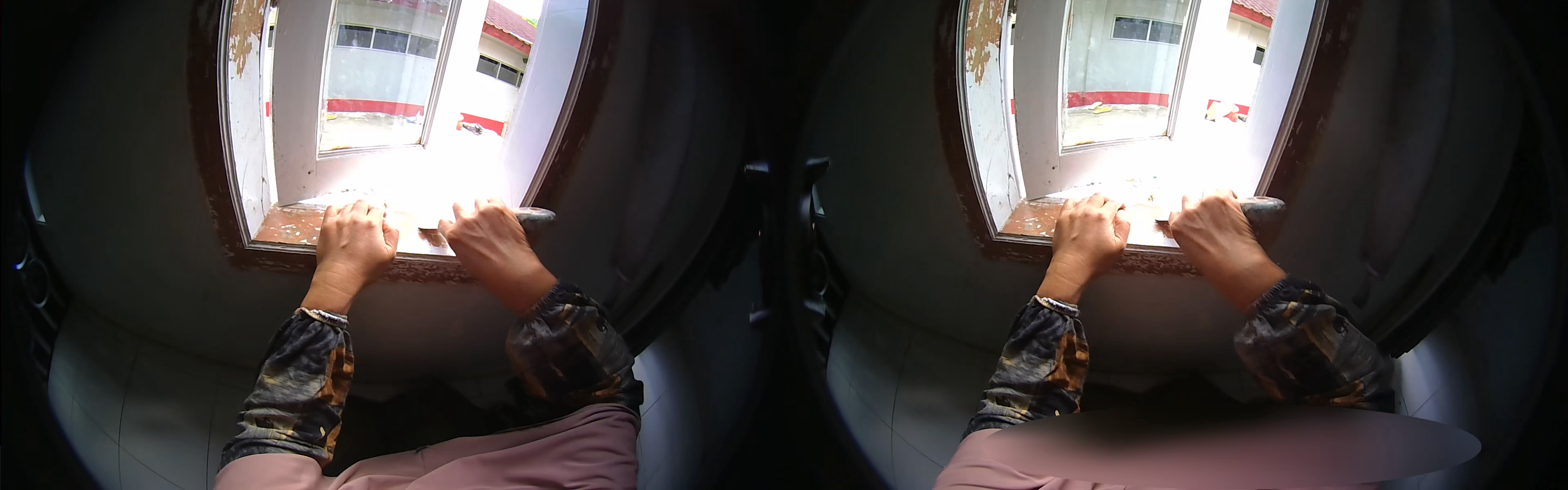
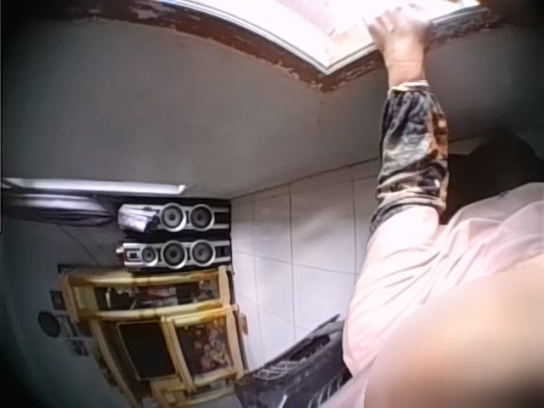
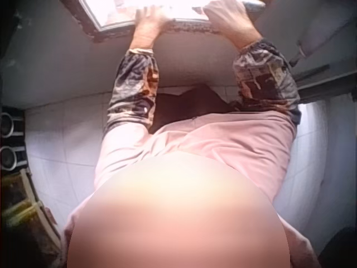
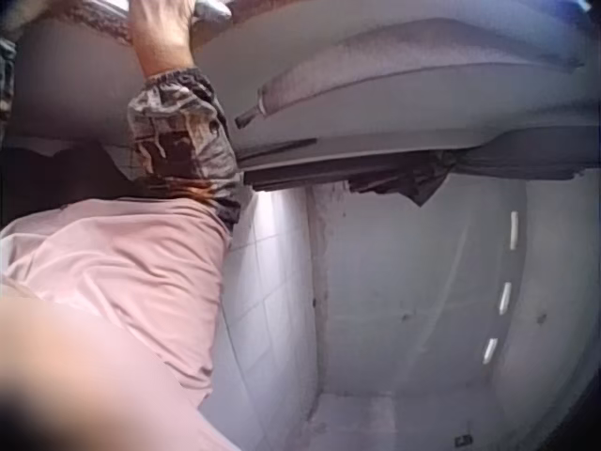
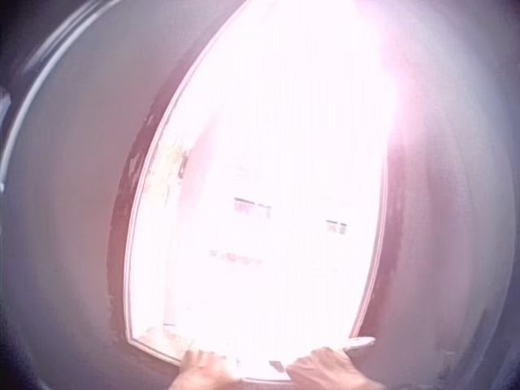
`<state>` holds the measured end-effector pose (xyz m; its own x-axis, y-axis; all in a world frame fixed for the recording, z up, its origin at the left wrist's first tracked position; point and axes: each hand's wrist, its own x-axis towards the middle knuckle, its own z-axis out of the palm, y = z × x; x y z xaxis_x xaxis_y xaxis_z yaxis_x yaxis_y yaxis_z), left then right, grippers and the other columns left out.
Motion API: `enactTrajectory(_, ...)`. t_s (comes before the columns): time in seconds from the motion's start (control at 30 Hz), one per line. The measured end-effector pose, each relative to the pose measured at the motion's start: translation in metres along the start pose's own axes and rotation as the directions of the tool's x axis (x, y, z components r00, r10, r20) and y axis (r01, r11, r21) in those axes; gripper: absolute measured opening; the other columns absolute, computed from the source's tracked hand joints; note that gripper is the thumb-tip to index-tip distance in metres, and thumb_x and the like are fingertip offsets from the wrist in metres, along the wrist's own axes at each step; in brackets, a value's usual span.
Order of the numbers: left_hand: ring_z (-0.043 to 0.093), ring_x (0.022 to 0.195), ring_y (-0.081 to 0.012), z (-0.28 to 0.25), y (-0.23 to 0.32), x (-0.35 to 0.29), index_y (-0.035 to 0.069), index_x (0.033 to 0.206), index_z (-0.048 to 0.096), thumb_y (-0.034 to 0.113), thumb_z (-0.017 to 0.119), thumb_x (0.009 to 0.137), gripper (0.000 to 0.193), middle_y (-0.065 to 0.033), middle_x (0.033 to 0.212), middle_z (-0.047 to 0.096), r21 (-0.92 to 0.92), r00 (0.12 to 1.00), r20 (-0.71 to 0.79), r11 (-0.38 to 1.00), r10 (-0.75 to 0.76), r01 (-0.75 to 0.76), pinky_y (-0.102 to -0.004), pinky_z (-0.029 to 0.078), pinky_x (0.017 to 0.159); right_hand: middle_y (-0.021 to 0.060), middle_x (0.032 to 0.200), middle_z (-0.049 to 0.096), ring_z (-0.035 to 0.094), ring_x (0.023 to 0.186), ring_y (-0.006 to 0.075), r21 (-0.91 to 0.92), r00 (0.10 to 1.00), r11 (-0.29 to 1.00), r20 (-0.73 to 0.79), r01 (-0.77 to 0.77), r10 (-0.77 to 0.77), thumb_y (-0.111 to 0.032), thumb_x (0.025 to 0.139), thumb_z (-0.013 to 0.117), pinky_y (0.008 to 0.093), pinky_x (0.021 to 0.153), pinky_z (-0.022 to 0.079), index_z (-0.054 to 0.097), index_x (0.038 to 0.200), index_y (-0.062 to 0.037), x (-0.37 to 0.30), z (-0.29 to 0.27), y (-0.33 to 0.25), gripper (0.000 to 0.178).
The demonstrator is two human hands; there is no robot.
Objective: The person uses a metal scraper to remove old paint from a wooden window sill. They repeatedly scrape the surface, occasionally pausing to wipe away debris with their hand.
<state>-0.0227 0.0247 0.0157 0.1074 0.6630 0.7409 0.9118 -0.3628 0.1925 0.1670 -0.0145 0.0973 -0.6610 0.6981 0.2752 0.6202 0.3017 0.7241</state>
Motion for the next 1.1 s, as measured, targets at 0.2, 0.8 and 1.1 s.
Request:
enactTrajectory(0.2,0.067,0.096,-0.0281,-0.002,0.000,0.000,0.007,0.098,0.073,0.027,0.052,0.089,0.030,-0.0135,0.100,0.071,-0.002,1.000,0.007,1.000,-0.001,0.001,-0.0410,0.047,0.089,0.0089,0.088,0.069,0.069,0.083,0.0229,-0.010,0.997,1.000,0.070,0.014,-0.013,-0.011,0.087,0.064,0.0360,0.069,0.054,0.070,0.092,-0.0087,-0.003,-0.006,0.002,0.009)
enactTrajectory(0.8,0.067,0.097,-0.0274,-0.002,0.001,0.000,0.007,0.102,0.073,0.026,0.051,0.090,0.032,-0.0129,0.100,0.071,0.013,1.000,0.031,1.000,-0.006,0.005,-0.0410,0.046,0.090,0.0059,0.081,0.066,0.065,0.078,0.0195,-0.196,1.000,0.980,0.014,0.011,-0.008,-0.017,0.090,0.062,0.0349,0.068,0.047,0.070,0.103,-0.0127,-0.012,0.009,0.001,0.016)
enactTrajectory(1.1,0.067,0.094,-0.0281,0.001,-0.001,0.000,0.005,0.097,0.071,0.029,0.049,0.092,0.033,-0.0147,0.096,0.070,-0.015,1.000,-0.011,1.000,0.020,-0.020,-0.0427,0.046,0.090,0.0064,0.083,0.067,0.066,0.079,0.0192,-0.199,0.994,0.979,0.106,0.029,-0.008,-0.017,0.091,0.062,0.0334,0.068,0.048,0.070,0.102,-0.0115,-0.002,0.001,0.001,0.015)
